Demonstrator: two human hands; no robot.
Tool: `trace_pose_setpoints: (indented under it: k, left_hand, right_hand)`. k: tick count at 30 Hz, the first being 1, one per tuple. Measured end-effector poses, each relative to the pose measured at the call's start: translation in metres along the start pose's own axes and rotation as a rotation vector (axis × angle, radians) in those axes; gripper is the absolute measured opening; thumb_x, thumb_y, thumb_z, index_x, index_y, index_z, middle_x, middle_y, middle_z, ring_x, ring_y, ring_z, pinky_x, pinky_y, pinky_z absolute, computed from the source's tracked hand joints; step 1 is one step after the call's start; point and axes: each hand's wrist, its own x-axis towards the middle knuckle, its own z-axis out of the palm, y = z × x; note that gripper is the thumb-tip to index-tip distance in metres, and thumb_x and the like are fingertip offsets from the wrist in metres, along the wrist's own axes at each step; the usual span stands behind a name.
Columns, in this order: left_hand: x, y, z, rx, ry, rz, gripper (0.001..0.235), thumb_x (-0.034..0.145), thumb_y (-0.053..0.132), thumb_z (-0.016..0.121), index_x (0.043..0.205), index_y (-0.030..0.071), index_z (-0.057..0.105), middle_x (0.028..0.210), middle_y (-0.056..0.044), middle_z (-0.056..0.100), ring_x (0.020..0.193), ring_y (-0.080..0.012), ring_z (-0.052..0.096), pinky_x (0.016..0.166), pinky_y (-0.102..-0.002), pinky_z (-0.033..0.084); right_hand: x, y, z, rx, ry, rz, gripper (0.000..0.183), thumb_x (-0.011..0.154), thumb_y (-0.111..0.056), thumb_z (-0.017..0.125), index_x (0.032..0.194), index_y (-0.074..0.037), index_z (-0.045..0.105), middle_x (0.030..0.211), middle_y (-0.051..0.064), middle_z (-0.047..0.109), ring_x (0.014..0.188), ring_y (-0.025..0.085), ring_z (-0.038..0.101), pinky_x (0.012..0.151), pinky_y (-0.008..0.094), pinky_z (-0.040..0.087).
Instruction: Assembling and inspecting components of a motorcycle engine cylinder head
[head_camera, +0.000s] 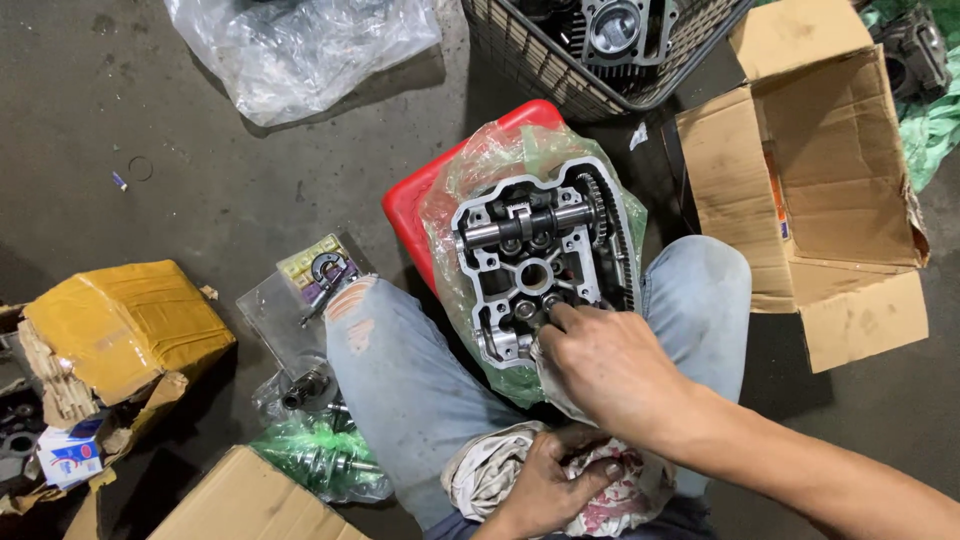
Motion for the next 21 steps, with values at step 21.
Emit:
trace_pose_setpoints:
  k: [21]
  left_hand:
    - [-0.009, 0.004, -0.007, 0.243, -0.135, 0.130, 0.051, 0.082, 0.021, 0.071, 0.126, -0.003, 0.065, 0.109, -0.020, 0.075, 0.097, -0.0340, 0.075, 0.088, -0.042, 0.058]
  right_hand:
    - [-0.030, 0.015, 0.005, 0.101, 0.554, 0.130, 0.010, 0.082, -0.016, 0.072, 0.089, -0.010, 0.070, 0.089, 0.004, 0.062, 0.073, 0.023, 0.063, 0.060, 0.036, 0.050]
